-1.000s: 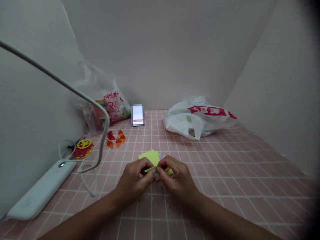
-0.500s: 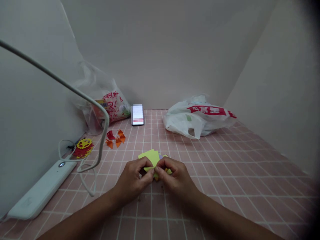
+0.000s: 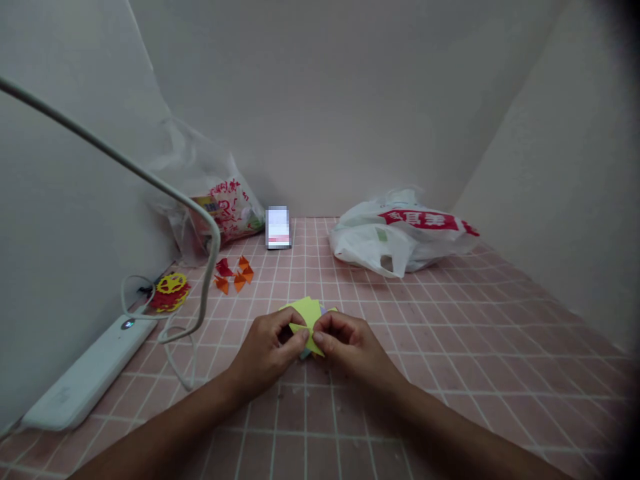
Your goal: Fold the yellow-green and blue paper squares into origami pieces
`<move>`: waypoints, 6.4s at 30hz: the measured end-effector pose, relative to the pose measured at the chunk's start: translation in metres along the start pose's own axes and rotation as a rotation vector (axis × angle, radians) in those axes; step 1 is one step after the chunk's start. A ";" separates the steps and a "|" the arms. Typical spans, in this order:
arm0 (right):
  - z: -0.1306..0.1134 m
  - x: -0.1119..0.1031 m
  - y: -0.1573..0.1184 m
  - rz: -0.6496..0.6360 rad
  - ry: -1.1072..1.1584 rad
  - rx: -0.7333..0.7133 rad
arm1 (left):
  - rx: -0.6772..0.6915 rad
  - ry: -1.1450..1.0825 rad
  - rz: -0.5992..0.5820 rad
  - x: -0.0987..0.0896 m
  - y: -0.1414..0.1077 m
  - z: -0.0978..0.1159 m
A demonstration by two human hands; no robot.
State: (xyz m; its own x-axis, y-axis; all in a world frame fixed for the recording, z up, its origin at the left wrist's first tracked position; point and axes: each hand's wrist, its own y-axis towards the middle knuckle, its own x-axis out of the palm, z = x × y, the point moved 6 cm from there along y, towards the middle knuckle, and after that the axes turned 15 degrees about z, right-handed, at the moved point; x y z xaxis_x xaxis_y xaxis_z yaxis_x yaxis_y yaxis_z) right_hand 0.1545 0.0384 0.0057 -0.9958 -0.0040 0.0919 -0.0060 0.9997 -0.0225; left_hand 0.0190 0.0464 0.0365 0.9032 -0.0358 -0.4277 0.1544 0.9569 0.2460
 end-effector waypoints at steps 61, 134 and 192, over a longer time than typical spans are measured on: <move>0.003 0.005 0.000 -0.053 -0.056 0.028 | -0.156 -0.197 -0.034 0.006 0.001 -0.009; 0.021 0.011 -0.002 -0.028 0.186 0.210 | -0.274 -0.326 0.016 0.014 0.000 -0.025; 0.008 -0.003 -0.001 0.125 0.158 0.050 | -0.397 -0.448 -0.226 0.033 -0.009 -0.024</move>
State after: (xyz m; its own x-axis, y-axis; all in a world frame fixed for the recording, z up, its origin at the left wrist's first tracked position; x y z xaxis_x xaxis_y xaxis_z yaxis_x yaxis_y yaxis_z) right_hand 0.1568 0.0370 -0.0027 -0.9622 0.1278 0.2404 0.1083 0.9898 -0.0926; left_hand 0.0376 0.0440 -0.0005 0.9587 -0.2843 -0.0049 0.2785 0.9423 -0.1855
